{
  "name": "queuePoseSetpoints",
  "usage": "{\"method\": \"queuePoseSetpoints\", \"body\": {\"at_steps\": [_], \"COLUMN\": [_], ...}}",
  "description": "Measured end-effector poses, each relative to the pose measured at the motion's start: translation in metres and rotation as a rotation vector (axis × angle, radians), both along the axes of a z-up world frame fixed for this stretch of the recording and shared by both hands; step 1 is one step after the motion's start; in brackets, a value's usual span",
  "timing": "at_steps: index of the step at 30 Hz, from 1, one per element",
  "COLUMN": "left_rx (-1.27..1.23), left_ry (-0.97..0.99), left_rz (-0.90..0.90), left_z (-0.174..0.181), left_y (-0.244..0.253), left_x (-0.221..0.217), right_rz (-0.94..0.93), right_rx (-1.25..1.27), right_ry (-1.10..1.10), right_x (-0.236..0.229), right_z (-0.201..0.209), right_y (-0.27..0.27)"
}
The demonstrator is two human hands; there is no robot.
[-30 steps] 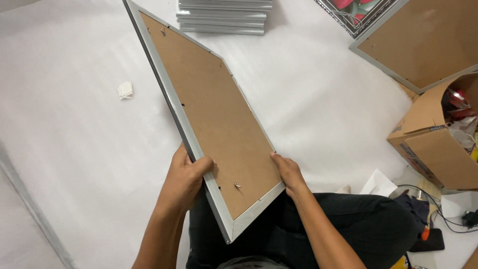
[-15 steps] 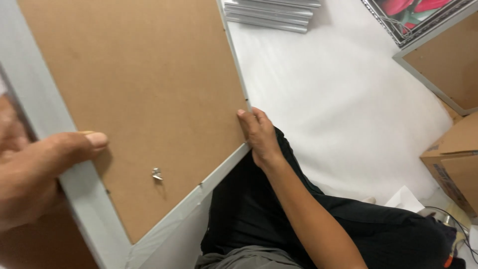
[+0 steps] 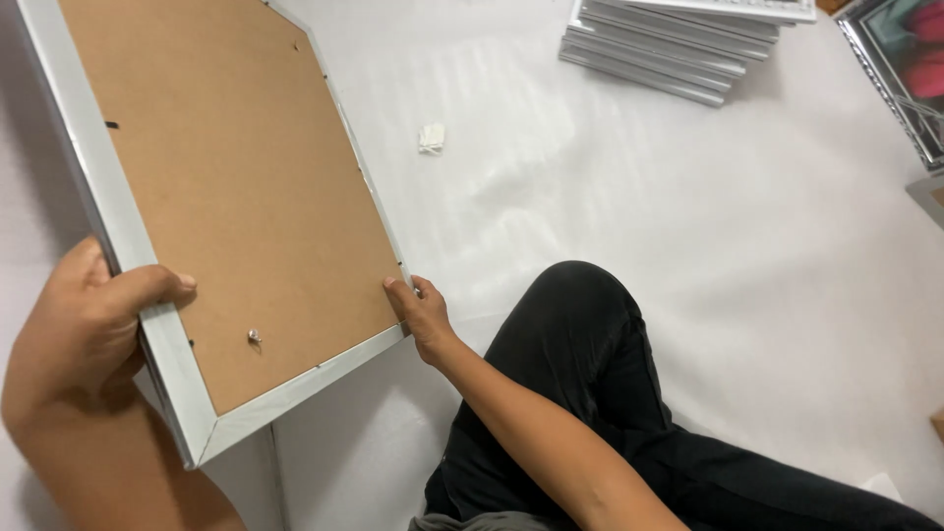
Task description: Assembling a picture frame by cleaning the glass, inserting the artwork, and securing the backing board
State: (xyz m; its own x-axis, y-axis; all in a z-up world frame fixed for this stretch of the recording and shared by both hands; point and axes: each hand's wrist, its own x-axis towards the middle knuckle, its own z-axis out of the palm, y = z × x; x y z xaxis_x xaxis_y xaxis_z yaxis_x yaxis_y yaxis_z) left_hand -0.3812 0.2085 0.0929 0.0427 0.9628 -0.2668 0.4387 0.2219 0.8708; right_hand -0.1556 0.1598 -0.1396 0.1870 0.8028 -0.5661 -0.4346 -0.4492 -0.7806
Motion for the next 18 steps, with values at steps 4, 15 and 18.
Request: {"method": "queuePoseSetpoints", "body": {"at_steps": [4, 15, 18], "left_rx": [-0.033, -0.016, 0.057], "left_ry": [-0.038, -0.083, 0.163], "left_rz": [0.037, 0.0, -0.061], "left_z": [-0.014, -0.063, -0.063], "left_y": [0.016, 0.058, 0.063], "left_x": [-0.009, -0.061, -0.071], "right_rz": [0.101, 0.554, 0.572], "right_rx": [-0.014, -0.077, -0.109], "right_ry": [-0.017, -0.205, -0.223], "right_x": [-0.01, -0.02, -0.017], "right_z": [-0.009, -0.013, -0.001], "right_y": [0.005, 0.016, 0.019]}}
